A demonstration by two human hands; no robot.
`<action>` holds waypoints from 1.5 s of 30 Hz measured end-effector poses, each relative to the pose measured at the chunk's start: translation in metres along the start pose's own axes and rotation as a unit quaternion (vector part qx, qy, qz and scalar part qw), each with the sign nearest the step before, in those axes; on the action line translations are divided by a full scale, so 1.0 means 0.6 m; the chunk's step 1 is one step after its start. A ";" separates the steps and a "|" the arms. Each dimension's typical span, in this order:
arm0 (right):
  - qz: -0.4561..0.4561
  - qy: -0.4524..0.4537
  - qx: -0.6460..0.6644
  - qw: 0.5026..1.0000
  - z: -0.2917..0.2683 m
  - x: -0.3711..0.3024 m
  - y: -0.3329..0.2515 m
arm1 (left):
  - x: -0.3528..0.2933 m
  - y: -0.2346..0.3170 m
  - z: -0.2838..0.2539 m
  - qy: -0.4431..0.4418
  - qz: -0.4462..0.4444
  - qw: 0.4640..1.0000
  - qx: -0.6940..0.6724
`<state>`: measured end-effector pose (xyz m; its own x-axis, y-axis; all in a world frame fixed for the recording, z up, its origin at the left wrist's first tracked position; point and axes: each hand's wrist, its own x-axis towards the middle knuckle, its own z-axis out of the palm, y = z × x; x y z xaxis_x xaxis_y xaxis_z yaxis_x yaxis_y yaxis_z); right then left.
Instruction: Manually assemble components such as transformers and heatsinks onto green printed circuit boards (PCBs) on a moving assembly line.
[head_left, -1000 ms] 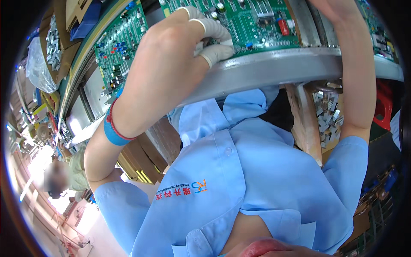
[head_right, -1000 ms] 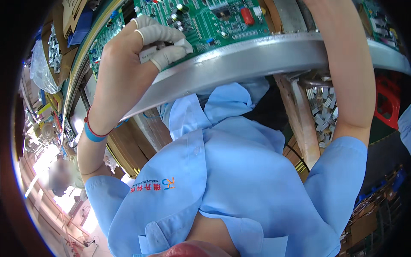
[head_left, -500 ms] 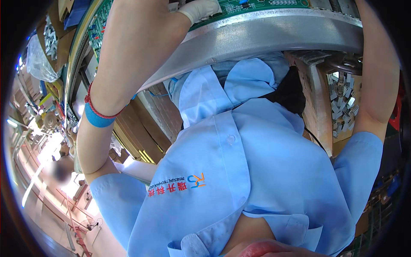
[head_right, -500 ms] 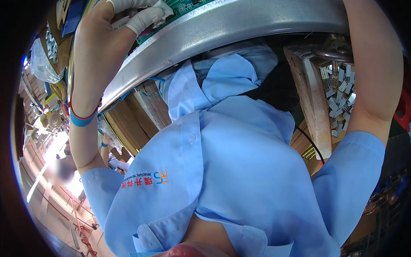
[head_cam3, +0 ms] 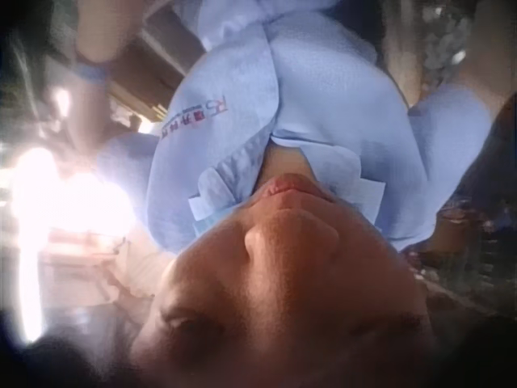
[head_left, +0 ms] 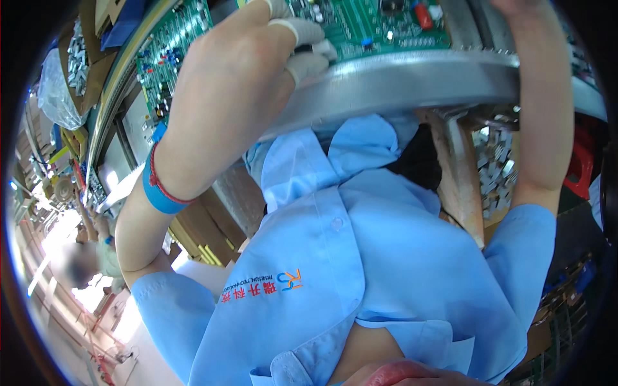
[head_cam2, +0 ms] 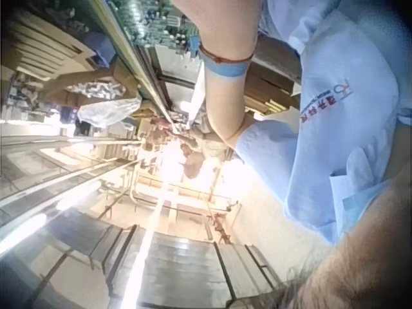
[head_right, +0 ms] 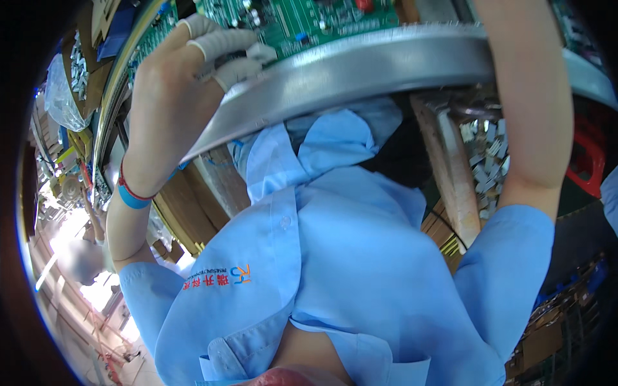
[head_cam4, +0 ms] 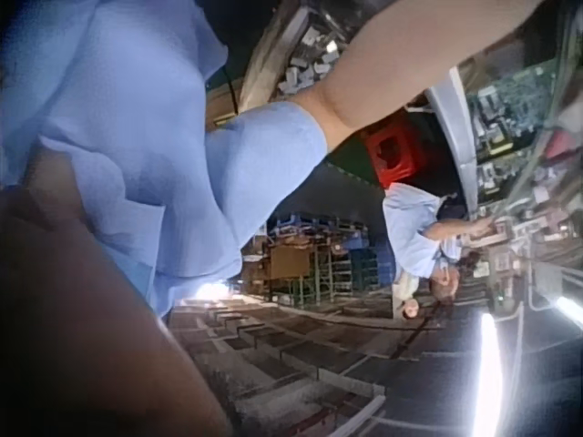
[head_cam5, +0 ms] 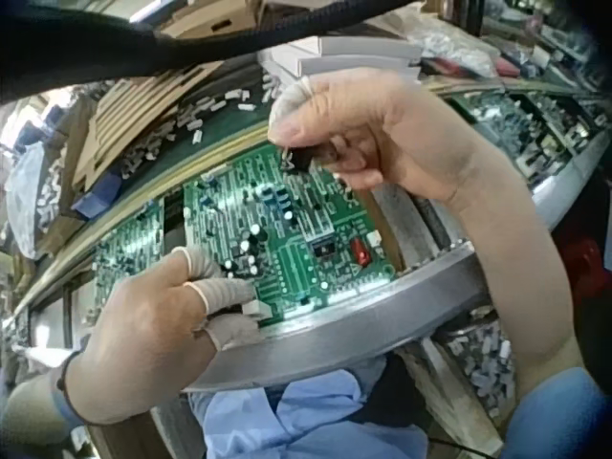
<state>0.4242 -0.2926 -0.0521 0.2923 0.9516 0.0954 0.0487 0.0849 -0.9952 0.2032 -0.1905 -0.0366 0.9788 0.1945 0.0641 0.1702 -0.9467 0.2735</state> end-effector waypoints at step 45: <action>-0.358 -0.218 -0.550 0.722 0.460 0.123 0.011 | -0.337 -0.313 -0.091 0.247 -0.049 0.734 -0.631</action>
<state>0.1823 -0.1405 -0.0575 -0.5011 0.8033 0.3218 0.8379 0.5433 -0.0513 -0.0327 -0.0380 -0.0485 0.7556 0.6100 0.2386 -0.3084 0.0098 0.9512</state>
